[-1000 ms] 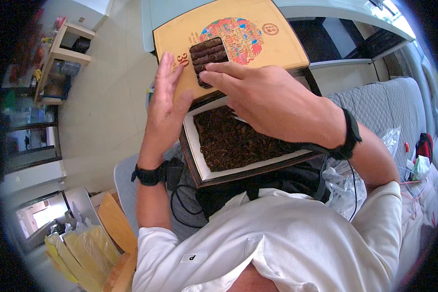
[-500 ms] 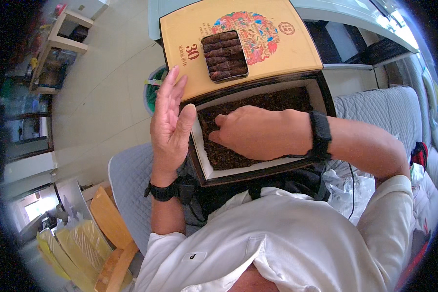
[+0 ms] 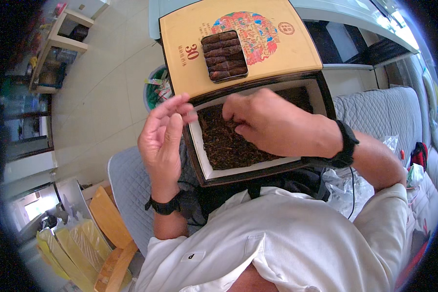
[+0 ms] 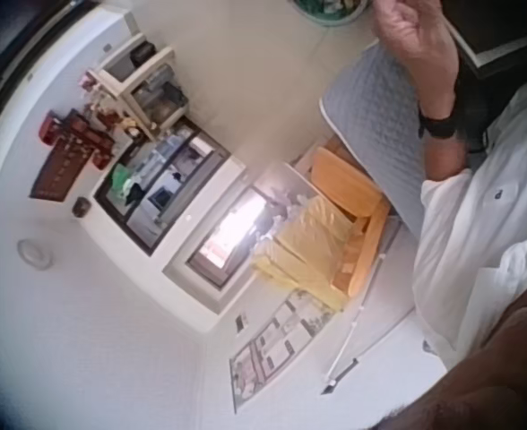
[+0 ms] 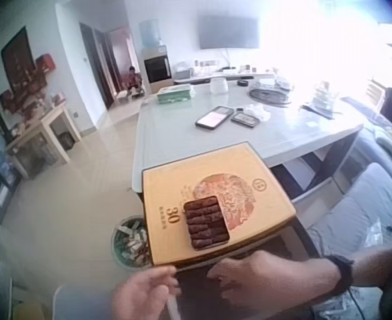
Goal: The person trims the ends of small cigar-like rods using scissors and places them into a compartmented tray. They repeatedly pick up rods, cut the ends, and arrange the trimmed pieces in the tray.
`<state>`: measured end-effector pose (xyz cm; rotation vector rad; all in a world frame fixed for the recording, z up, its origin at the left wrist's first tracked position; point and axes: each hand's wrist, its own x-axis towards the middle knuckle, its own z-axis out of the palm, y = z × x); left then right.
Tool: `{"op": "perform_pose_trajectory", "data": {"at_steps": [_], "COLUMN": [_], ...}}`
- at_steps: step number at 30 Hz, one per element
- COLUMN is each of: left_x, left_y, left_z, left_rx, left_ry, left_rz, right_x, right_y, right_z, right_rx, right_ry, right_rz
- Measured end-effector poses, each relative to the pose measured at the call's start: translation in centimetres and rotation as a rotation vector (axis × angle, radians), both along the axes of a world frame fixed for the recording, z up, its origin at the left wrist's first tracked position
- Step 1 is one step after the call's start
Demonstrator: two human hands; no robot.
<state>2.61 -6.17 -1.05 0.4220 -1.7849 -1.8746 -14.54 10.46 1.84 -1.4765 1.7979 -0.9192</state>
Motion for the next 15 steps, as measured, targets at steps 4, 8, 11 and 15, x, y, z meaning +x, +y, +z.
{"op": "perform_pose_trajectory", "data": {"at_steps": [4, 8, 11, 15], "left_x": [0.5, -0.1, -0.5, -1.0], "left_y": [2.0, 4.1, 5.2, 6.3], "left_z": [1.2, 1.2, 0.7, 0.7], "left_rx": [0.151, 0.330, 0.369, 0.356], "left_ry": [-0.133, -0.229, -0.250, -0.260], "left_rz": [-0.089, -0.190, -0.219, -0.200], "right_x": [-0.6, 0.5, 1.2, 1.9], "right_y": [2.5, 3.8, 4.4, 4.9], "right_z": [0.5, -0.3, -0.9, -0.7], "right_rx": [0.070, 0.030, -0.031, -0.087], "right_ry": [-0.477, -0.879, -0.972, -1.061], "right_rz": [-0.244, -0.377, -0.381, -0.422]}}
